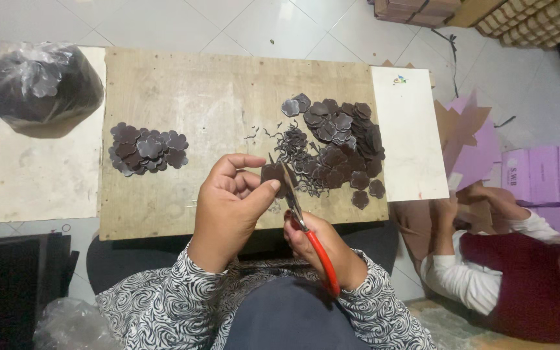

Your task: The person sits on the floor and uses red-handled scissors to cut flower-shaped pieces from dark brown material. They hold each piece in the left hand and trim the edges with the right hand, placing finished shapes on a wooden board. A second person assembles purple boxes in the background.

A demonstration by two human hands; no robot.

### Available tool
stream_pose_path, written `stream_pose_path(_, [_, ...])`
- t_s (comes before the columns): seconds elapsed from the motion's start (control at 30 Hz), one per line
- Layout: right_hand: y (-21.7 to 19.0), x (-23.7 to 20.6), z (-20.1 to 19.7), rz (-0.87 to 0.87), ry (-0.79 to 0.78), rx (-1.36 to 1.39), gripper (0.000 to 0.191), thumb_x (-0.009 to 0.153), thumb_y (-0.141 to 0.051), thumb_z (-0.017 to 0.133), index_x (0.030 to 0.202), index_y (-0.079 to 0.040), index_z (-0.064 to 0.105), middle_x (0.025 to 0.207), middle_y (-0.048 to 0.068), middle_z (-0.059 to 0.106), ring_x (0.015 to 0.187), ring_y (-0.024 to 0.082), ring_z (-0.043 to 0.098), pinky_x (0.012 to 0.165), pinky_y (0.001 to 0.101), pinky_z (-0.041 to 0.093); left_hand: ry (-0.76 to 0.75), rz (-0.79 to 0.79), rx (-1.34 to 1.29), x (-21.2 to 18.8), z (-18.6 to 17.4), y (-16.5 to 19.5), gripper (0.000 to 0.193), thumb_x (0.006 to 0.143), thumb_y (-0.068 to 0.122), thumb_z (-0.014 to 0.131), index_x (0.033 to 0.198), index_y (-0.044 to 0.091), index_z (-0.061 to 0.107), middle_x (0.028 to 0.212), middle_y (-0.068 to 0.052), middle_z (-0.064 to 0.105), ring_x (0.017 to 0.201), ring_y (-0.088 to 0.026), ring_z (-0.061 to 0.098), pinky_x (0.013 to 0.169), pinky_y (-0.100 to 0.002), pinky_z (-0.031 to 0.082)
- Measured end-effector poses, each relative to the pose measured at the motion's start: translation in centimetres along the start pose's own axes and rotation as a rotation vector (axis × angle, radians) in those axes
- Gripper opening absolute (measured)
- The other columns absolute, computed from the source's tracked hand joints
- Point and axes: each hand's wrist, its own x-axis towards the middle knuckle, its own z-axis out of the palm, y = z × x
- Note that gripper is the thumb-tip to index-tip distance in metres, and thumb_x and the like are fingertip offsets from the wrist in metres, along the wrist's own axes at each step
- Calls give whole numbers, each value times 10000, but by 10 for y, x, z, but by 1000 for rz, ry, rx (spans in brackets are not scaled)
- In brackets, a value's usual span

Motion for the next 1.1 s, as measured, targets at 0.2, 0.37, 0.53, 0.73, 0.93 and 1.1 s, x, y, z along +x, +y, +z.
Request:
stream_pose_path(0.2, [3,2,-1,-5,6,-42,507,1027,-583,520,976,-79,516,839,-30,476,724,65,444,633,222,414,4,-1,18,0,0,2,370,893,-21,714,1225,-22,551,874,-71,728,769,-68,661,688,-203,527])
stream_pose_path(0.37, [6,1,-4,-7,-17,-55,528,1004,-610,526,999,-81,514,844,-34,476,727,63,446,627,223,412,-3,-16,52,0,1,6,397,879,-22,709,1236,-14,536,855,-59,728,748,-60,663,667,-198,525])
stream_pose_path(0.53, [8,1,-6,-52,-38,-91,586,985,-669,524,1013,-84,506,833,-33,464,727,62,435,622,222,398,10,-47,141,-1,3,10,443,853,-17,726,1251,-5,532,820,-52,713,685,-54,625,575,-197,477])
stream_pose_path(0.73, [8,3,-4,-24,-23,-71,549,1011,-633,499,1020,-85,513,878,-32,483,752,63,462,651,223,432,8,-24,133,-1,2,9,439,859,-14,722,1251,-12,524,828,-49,722,717,-57,655,617,-192,509])
stream_pose_path(0.93, [11,4,-3,40,-15,-8,481,1024,-563,507,1014,-82,508,848,-33,470,716,64,431,616,222,404,10,-13,124,1,0,3,418,870,-19,721,1243,-18,531,833,-51,719,736,-63,663,644,-196,518])
stream_pose_path(1.1, [15,5,-4,10,-30,38,503,1019,-582,529,1019,-80,501,846,-36,457,725,68,421,630,222,395,-21,12,90,4,-4,-8,255,905,10,720,1120,-5,582,854,-32,722,755,-51,649,666,-195,517])
